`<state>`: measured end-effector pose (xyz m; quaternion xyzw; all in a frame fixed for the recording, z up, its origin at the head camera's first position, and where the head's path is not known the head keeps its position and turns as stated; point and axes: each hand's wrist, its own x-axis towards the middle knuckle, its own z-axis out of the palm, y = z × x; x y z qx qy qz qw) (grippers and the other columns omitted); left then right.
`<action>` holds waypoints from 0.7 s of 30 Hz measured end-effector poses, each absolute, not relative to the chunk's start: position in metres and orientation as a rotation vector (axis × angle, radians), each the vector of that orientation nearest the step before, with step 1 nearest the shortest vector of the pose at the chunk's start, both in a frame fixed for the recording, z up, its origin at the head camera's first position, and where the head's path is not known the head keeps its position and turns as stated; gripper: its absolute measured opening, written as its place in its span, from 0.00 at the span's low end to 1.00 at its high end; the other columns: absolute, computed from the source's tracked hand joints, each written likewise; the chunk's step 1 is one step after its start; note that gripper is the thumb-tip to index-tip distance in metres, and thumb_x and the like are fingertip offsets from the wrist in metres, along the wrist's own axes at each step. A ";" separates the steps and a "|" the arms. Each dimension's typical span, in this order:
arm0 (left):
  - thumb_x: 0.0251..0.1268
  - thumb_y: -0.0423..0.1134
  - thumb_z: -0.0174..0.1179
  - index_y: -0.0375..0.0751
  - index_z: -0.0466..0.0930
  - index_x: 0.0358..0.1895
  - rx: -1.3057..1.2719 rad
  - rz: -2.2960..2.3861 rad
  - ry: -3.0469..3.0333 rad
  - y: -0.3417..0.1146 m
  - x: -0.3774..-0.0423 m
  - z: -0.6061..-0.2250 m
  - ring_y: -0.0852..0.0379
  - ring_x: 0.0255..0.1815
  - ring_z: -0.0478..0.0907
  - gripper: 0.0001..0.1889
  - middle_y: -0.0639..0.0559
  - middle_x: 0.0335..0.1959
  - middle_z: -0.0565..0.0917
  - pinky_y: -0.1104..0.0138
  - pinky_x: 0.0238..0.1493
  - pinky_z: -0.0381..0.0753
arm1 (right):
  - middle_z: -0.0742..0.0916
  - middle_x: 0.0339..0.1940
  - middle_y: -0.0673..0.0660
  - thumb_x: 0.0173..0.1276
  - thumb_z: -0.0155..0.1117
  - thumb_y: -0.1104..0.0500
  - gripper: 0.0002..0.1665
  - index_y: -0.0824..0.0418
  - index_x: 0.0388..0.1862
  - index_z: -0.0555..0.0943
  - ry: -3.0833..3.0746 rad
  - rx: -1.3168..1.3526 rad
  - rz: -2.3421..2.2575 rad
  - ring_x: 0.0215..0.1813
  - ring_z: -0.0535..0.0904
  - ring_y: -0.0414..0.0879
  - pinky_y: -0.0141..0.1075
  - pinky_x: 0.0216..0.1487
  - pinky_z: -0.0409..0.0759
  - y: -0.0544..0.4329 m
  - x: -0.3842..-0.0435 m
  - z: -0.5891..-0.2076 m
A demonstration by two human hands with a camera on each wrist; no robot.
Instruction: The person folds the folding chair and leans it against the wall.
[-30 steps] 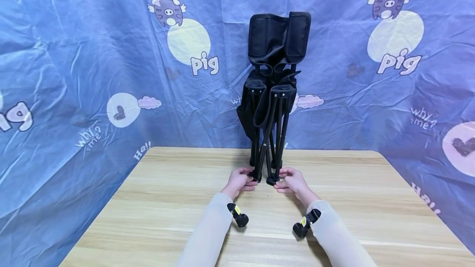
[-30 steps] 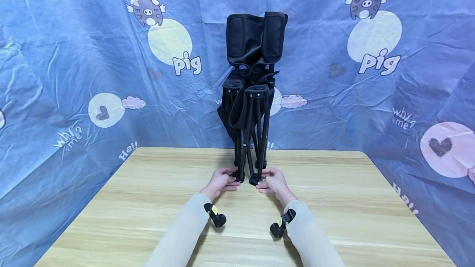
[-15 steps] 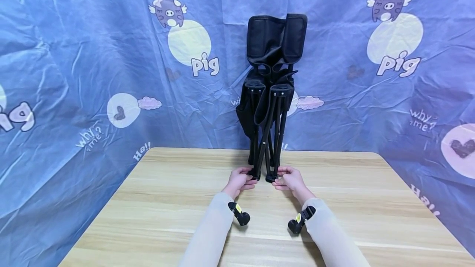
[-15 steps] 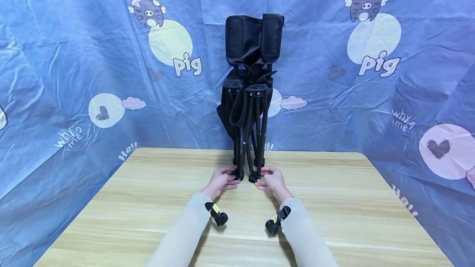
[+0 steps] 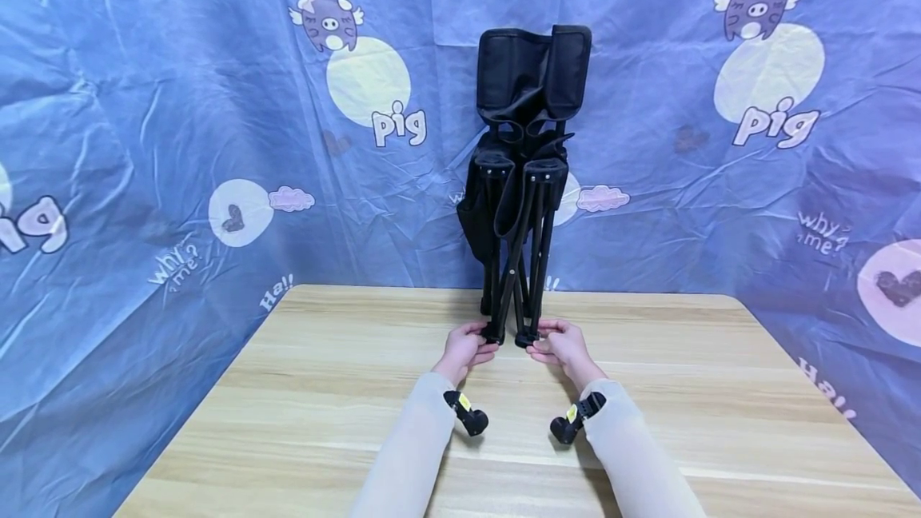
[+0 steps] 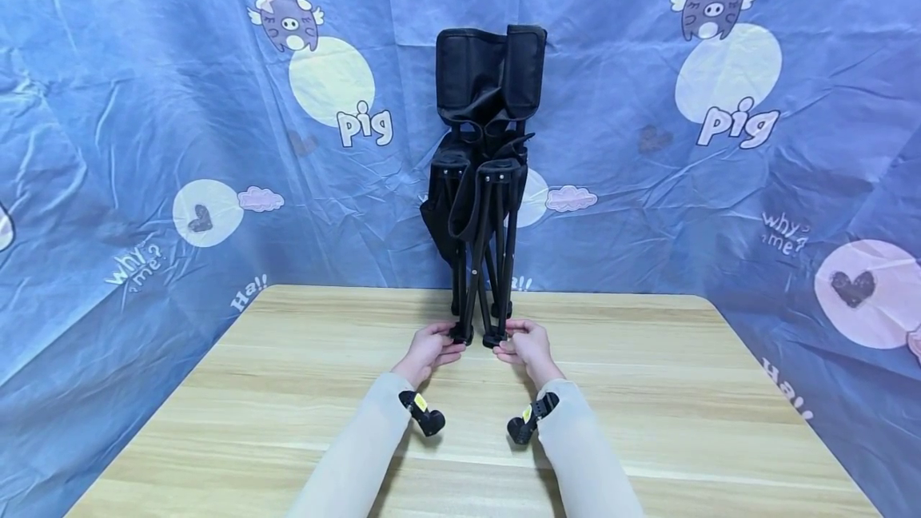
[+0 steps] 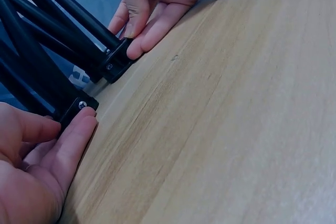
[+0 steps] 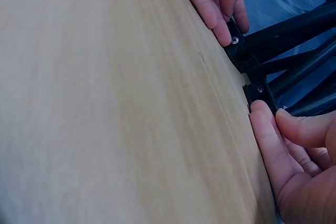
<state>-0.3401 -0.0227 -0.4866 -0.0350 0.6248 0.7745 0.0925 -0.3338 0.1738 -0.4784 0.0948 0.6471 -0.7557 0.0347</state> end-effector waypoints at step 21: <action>0.60 0.16 0.42 0.22 0.61 0.71 -0.079 2.352 1.761 -0.026 -0.345 -0.490 0.38 0.65 0.72 0.31 0.26 0.71 0.62 0.51 0.56 0.81 | 0.80 0.44 0.71 0.65 0.48 0.82 0.22 0.83 0.59 0.66 2.013 0.335 -2.473 0.25 0.83 0.40 0.28 0.30 0.85 0.158 -0.340 -0.483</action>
